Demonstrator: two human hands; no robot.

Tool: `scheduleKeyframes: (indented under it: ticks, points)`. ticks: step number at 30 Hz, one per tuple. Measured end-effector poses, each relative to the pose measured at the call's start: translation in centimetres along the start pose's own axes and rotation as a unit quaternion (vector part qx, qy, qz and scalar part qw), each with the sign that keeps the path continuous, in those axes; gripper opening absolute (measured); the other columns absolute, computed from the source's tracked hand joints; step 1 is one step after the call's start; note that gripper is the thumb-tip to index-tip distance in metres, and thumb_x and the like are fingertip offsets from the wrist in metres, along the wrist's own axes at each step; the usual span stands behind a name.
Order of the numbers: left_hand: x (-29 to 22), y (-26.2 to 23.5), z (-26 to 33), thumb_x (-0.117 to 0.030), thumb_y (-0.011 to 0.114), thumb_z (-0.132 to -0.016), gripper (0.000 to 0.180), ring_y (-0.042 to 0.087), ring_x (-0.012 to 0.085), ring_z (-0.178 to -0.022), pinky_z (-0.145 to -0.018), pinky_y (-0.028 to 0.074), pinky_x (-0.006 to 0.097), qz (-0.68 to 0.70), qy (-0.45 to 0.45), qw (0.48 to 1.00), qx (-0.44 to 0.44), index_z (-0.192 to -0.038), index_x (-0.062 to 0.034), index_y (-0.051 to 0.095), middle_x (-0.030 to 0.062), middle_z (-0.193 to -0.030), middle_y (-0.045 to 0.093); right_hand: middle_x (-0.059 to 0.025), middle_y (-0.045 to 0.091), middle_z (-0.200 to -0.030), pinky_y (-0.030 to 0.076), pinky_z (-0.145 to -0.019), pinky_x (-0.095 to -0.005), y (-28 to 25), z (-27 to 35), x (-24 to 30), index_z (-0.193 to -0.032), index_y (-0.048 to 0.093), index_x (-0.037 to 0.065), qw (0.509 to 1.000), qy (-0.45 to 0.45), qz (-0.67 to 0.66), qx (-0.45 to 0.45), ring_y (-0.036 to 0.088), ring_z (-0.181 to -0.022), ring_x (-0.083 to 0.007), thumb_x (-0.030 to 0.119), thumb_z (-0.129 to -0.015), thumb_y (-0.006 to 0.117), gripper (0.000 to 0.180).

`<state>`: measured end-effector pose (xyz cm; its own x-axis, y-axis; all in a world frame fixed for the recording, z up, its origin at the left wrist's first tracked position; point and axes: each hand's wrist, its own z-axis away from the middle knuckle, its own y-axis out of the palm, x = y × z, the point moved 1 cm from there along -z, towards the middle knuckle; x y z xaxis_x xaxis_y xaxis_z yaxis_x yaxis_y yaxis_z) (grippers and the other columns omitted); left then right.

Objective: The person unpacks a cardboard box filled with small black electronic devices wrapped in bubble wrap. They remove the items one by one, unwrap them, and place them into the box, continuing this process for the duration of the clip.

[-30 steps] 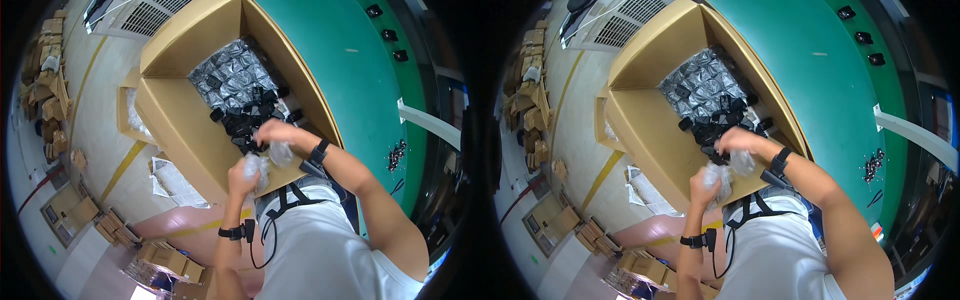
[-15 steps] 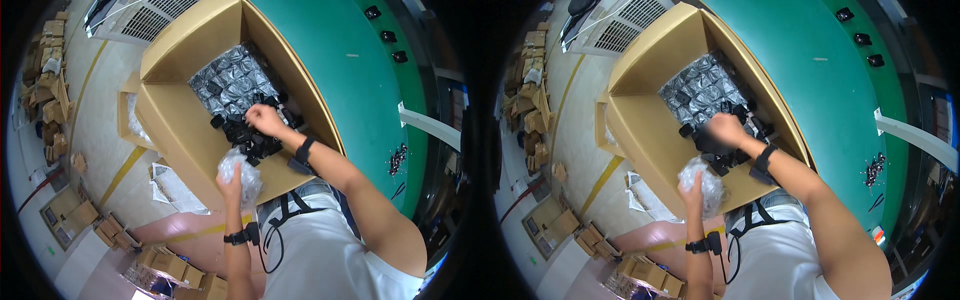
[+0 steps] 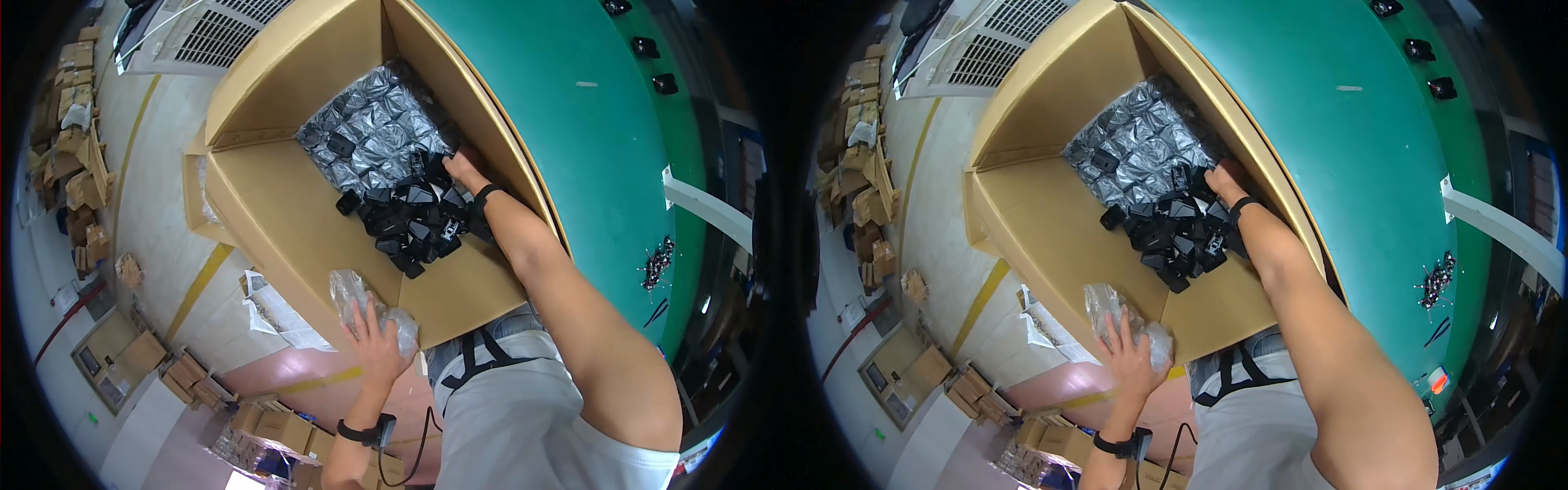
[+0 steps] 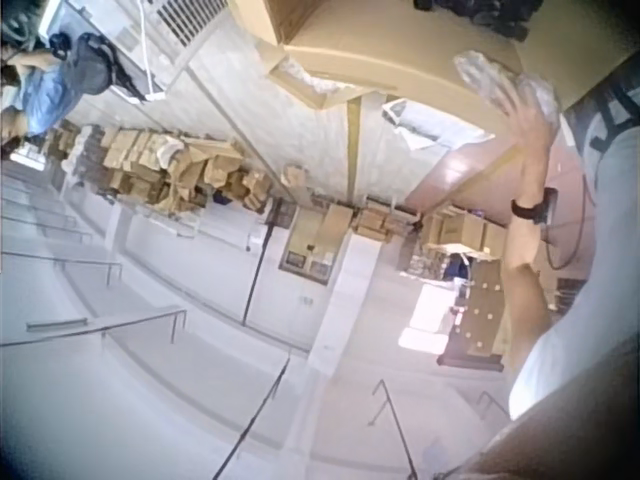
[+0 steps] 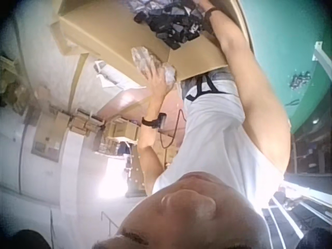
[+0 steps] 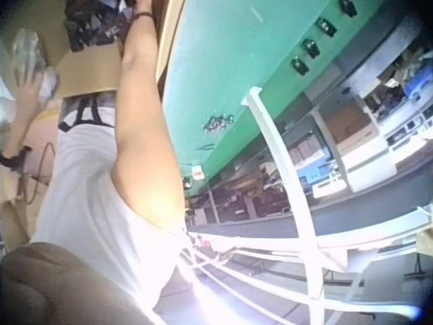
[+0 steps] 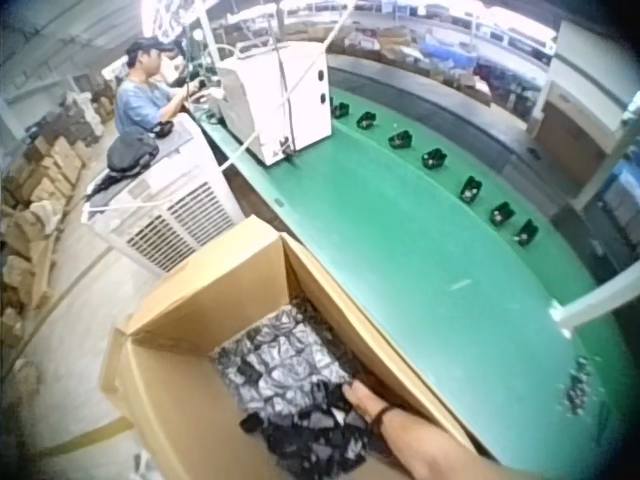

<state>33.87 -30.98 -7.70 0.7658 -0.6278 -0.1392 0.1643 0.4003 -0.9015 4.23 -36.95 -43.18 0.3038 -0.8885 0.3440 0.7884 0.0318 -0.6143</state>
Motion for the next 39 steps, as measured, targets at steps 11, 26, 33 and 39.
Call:
scheduleKeyframes:
  ticks: [11,26,33,39]
  points:
    - [2.1,2.2,1.4,-0.004,0.061,-0.072,0.016,0.059,0.0283,-0.075,-0.074,0.049,0.037,0.079,0.108,0.990,0.037,-0.088,-0.0047,0.059,0.0120,-0.086,0.056,-0.0018,0.064,-0.065,0.046,-0.057,-0.0291,1.8,-1.3,-1.8,-0.074,0.065,0.003,0.918,0.025,-0.383,0.097,0.058,-0.057,-0.0117,0.034,-0.091,0.062,0.036]
    - [1.0,-2.5,-6.0,-0.017,0.072,-0.069,0.032,0.068,0.0286,-0.085,-0.066,0.055,0.036,0.288,0.088,0.951,-0.069,-0.100,-0.0094,0.066,0.0094,-0.143,0.046,-0.0078,0.069,-0.073,0.049,-0.057,-0.0278,-9.5,23.2,7.6,-0.080,0.070,0.003,0.780,-0.248,-0.143,0.556,0.064,-0.063,-0.0147,0.017,-0.083,0.058,0.018]
    - [3.2,1.5,-3.0,-0.016,0.074,-0.064,0.033,0.062,0.0350,-0.074,-0.064,0.050,0.042,0.335,-0.002,0.933,-0.128,-0.094,-0.0061,0.062,0.0163,-0.085,0.063,-0.0080,0.067,-0.082,0.051,-0.070,-0.0330,-7.4,16.7,10.3,-0.086,0.067,0.006,0.876,-0.246,-0.135,0.393,0.065,-0.076,-0.0210,0.018,-0.085,0.055,0.016]
    - [5.9,1.0,-0.6,-0.020,0.071,-0.071,0.031,0.057,0.0360,-0.069,-0.061,0.045,0.043,0.182,-0.058,0.937,-0.292,-0.091,0.0015,0.060,0.0154,-0.084,0.059,-0.0100,0.034,-0.147,0.037,-0.104,-0.0466,-2.0,7.0,10.5,-0.138,0.045,0.016,0.869,-0.447,0.205,0.042,0.037,-0.131,-0.0325,0.023,-0.085,0.060,0.055]
